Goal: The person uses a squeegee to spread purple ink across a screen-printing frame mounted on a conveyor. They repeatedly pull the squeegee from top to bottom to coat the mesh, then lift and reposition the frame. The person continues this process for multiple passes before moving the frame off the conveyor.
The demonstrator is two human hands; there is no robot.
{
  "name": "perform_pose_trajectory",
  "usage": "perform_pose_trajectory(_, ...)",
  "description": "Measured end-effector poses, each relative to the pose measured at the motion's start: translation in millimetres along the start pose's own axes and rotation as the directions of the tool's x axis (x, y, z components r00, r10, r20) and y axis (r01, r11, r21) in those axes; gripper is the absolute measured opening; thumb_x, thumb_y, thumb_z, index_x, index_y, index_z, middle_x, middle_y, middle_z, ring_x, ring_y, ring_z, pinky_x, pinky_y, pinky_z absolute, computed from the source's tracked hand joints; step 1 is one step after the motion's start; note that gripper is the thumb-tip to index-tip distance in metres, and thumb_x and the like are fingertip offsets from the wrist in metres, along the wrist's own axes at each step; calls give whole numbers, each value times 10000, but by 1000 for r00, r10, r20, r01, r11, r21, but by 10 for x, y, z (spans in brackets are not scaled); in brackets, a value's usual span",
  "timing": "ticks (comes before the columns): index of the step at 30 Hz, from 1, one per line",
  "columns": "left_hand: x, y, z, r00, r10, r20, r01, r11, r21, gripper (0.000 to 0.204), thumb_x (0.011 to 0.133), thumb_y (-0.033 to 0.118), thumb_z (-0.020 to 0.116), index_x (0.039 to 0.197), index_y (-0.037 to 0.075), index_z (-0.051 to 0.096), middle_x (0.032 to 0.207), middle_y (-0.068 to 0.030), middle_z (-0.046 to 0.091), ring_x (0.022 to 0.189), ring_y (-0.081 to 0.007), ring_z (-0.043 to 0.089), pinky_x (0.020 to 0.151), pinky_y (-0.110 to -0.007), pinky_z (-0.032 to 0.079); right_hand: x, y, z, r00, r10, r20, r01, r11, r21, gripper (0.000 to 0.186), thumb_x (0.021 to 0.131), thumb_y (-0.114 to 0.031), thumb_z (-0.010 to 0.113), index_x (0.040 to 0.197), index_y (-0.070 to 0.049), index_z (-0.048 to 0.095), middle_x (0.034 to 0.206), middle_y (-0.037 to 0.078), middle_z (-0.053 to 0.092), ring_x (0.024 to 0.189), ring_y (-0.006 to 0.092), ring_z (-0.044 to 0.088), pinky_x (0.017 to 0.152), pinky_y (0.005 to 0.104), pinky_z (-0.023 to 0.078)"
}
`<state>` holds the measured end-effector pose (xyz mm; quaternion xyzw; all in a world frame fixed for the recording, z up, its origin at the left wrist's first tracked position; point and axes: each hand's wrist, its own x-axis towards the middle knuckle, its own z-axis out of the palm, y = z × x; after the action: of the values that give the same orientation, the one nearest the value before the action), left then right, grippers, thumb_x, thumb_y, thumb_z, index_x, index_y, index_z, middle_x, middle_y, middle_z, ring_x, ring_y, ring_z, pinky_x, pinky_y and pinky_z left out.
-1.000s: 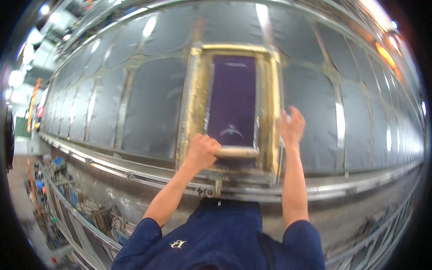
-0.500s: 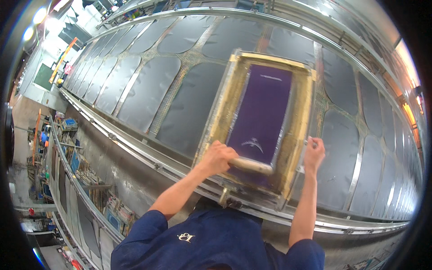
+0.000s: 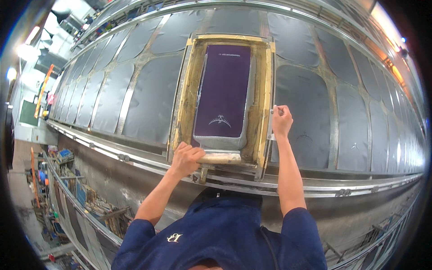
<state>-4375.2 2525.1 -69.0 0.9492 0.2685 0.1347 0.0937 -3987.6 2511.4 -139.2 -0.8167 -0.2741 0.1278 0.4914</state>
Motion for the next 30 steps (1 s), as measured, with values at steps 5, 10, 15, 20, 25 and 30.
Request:
perform_pose_trajectory(5, -112, -96, 164, 997, 38, -66, -37, 999, 7, 332, 621, 81, 740, 937, 158, 670, 956, 51, 689, 794, -197, 607, 778, -381, 433, 49, 37, 97, 998, 69, 5, -69, 995, -75, 243, 943, -289, 700, 948, -47, 679, 746, 110, 678, 685, 239, 631, 705, 388, 503)
perform_pose_trajectory(10, 335, -385, 261, 997, 65, -52, -66, 998, -13, 347, 630, 44, 725, 955, 151, 668, 975, 56, 697, 799, -195, 611, 790, -377, 434, 122, 86, 134, 985, 149, 83, -133, 976, -173, 243, 937, -292, 697, 940, -50, 675, 789, 148, 694, 750, 308, 677, 723, 419, 512)
perform_pose_trajectory(15, 1355, -1078, 359, 996, 82, -44, -82, 997, 3, 311, 686, 5, 688, 961, 152, 694, 994, 20, 734, 848, -213, 663, 866, -382, 444, 360, -107, -60, 923, 191, 334, -44, 915, -401, 243, 932, -307, 699, 939, -63, 700, 873, 143, 721, 837, 342, 676, 788, 448, 520)
perform_pose_trajectory(20, 2715, -1940, 618, 994, 89, -67, -86, 995, 53, 260, 684, -9, 679, 886, 151, 709, 896, -28, 749, 834, -240, 685, 884, -394, 450, 1122, -573, 157, 833, -28, 553, 226, 929, -293, 356, 924, -411, 714, 1063, -83, 738, 1176, 166, 704, 1115, 338, 644, 953, 440, 490)
perform_pose_trajectory(25, 3870, -2397, 502, 993, 120, -14, -121, 988, -100, 181, 693, 169, 865, 828, 109, 760, 721, -65, 703, 709, -268, 674, 758, -396, 474, 1969, -1190, 967, 686, -530, 499, 618, 786, -15, 524, 857, -436, 793, 1194, -47, 700, 1186, 182, 698, 1161, 351, 635, 1002, 459, 488)
perform_pose_trajectory(30, 4287, -2500, 220, 970, -144, 198, 174, 974, -145, 305, 682, 286, 898, 876, 86, 775, 679, -133, 686, 686, -354, 674, 672, -443, 524, 2649, -1648, 1606, 547, -249, 799, 683, 685, -254, 466, 772, -393, 830, 1080, -53, 748, 910, 222, 730, 934, 419, 693, 904, 475, 535)
